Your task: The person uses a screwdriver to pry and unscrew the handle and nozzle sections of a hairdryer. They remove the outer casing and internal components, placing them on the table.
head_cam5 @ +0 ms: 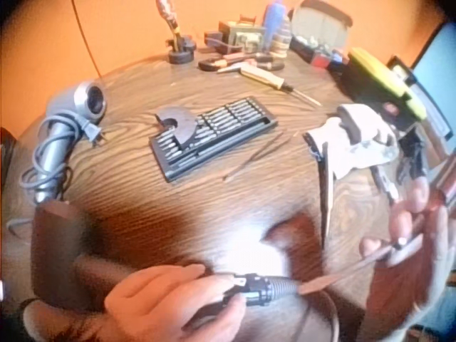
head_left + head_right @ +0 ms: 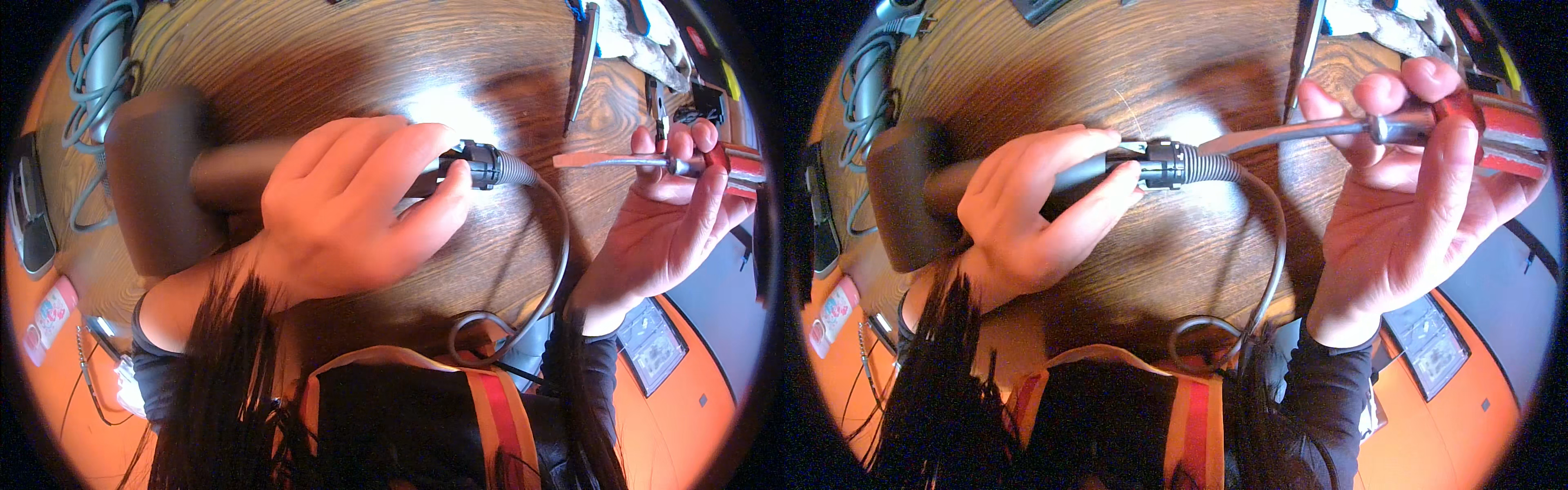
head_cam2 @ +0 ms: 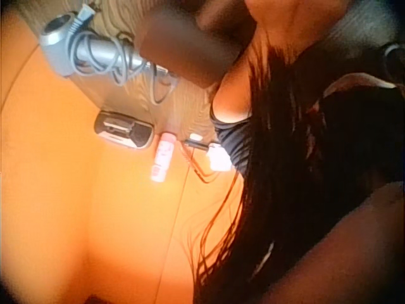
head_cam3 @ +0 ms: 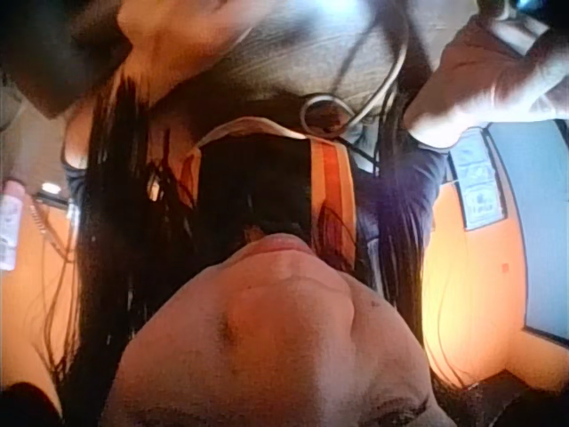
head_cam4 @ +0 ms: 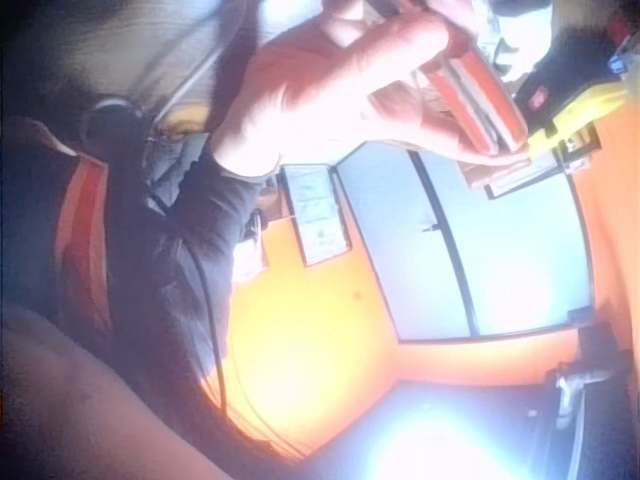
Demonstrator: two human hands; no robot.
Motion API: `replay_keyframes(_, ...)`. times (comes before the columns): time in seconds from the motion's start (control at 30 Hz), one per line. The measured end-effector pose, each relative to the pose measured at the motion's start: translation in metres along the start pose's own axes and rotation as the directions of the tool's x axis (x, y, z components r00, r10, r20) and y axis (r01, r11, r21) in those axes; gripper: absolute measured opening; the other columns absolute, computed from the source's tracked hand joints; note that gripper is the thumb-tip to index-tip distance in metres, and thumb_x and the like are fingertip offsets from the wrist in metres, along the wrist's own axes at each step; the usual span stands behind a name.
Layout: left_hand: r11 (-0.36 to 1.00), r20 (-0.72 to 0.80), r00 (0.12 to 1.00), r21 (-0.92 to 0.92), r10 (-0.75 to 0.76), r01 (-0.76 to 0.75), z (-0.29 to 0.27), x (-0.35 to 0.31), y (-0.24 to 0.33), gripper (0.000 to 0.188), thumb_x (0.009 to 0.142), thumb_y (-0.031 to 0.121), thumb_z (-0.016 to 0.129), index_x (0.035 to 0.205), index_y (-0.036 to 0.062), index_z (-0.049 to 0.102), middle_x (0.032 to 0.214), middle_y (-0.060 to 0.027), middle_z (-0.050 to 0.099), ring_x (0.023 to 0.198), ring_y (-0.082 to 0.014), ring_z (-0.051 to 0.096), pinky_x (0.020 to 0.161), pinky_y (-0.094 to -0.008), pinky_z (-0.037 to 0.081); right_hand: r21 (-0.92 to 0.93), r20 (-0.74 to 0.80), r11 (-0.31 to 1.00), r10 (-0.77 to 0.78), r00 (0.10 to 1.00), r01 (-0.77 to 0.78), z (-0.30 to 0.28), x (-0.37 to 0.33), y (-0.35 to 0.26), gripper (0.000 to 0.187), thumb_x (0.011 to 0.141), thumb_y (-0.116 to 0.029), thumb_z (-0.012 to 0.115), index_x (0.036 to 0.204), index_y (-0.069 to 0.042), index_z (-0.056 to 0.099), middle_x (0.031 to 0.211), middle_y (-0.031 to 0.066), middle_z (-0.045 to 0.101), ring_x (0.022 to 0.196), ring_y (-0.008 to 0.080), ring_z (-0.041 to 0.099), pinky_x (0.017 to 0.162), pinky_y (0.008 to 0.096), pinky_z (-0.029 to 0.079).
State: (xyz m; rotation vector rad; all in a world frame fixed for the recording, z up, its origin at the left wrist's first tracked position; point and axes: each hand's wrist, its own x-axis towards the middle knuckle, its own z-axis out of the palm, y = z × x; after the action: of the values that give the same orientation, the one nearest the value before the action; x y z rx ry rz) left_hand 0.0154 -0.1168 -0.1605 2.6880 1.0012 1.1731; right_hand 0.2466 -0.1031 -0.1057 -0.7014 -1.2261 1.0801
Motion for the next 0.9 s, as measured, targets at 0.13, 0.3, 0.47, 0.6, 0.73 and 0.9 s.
replay_keyframes(0.13,0.999,0.022,0.999,0.017,0.027,-0.027,0.000,-0.003,-0.002,0.030,0.057,0.013,0.077,0.084,0.0080,0.066,0.089,-0.0130,0.061,0.069,-0.0240,0.061,0.056,-0.0298,0.050,0.026,-0.008,1.000,-0.002,1.000,0.002,-0.005,-0.003,-0.003,0.031,0.093,-0.008,0.041,0.123,-0.016,0.039,0.106,0.0174,0.048,0.087,0.0204,0.054,0.074,0.0426,0.054)
replay_keyframes(0.3,0.997,0.062,0.998,0.070,0.004,-0.008,-0.001,0.000,0.001,0.039,0.055,0.021,0.079,0.089,0.0073,0.066,0.097,-0.0121,0.061,0.074,-0.0237,0.061,0.062,-0.0314,0.050,-0.086,0.008,0.995,-0.059,0.998,0.059,-0.005,0.003,0.002,0.035,0.093,-0.006,0.038,0.126,-0.017,0.037,0.104,0.0185,0.051,0.079,0.0209,0.056,0.066,0.0378,0.054)
replay_keyframes(0.47,0.972,0.191,0.965,0.181,-0.182,0.148,-0.013,0.006,0.011,0.060,0.056,0.029,0.078,0.109,0.0059,0.060,0.103,-0.0097,0.060,0.084,-0.0250,0.059,0.074,-0.0343,0.049,-0.407,-0.081,0.912,0.016,0.997,-0.048,0.007,0.001,0.006,0.037,0.080,-0.003,0.044,0.116,0.002,0.044,0.086,0.0141,0.054,0.062,0.0122,0.047,0.052,0.0224,0.038)
replay_keyframes(0.6,0.951,0.356,0.899,0.263,-0.253,0.163,-0.024,0.010,0.007,0.064,0.055,0.030,0.078,0.110,0.0030,0.056,0.099,-0.0105,0.060,0.087,-0.0265,0.059,0.077,-0.0359,0.047,-0.580,0.094,0.804,0.228,0.969,-0.133,0.012,0.001,0.014,0.025,0.069,-0.009,0.049,0.093,-0.001,0.051,0.081,0.0096,0.053,0.066,0.0118,0.047,0.059,0.0229,0.038)
replay_keyframes(0.73,0.962,0.243,0.945,0.214,-0.219,0.168,-0.026,0.014,0.005,0.052,0.057,0.027,0.076,0.099,0.0014,0.059,0.087,-0.0095,0.060,0.075,-0.0239,0.060,0.067,-0.0335,0.047,-0.659,0.434,0.752,0.379,0.817,0.001,0.010,0.003,0.015,0.026,0.066,-0.013,0.064,0.083,-0.003,0.046,0.096,0.0180,0.057,0.079,0.0173,0.054,0.073,0.0291,0.043)
replay_keyframes(0.9,0.956,0.058,0.988,0.268,-0.144,0.124,-0.026,0.015,0.006,0.046,0.062,0.027,0.075,0.097,0.0007,0.060,0.080,-0.0096,0.062,0.069,-0.0227,0.061,0.061,-0.0316,0.049,-0.558,0.328,0.822,0.346,0.879,-0.115,0.014,0.000,0.007,0.055,0.052,-0.013,0.085,0.094,0.000,0.053,0.095,0.0188,0.063,0.079,0.0144,0.059,0.071,0.0268,0.047)
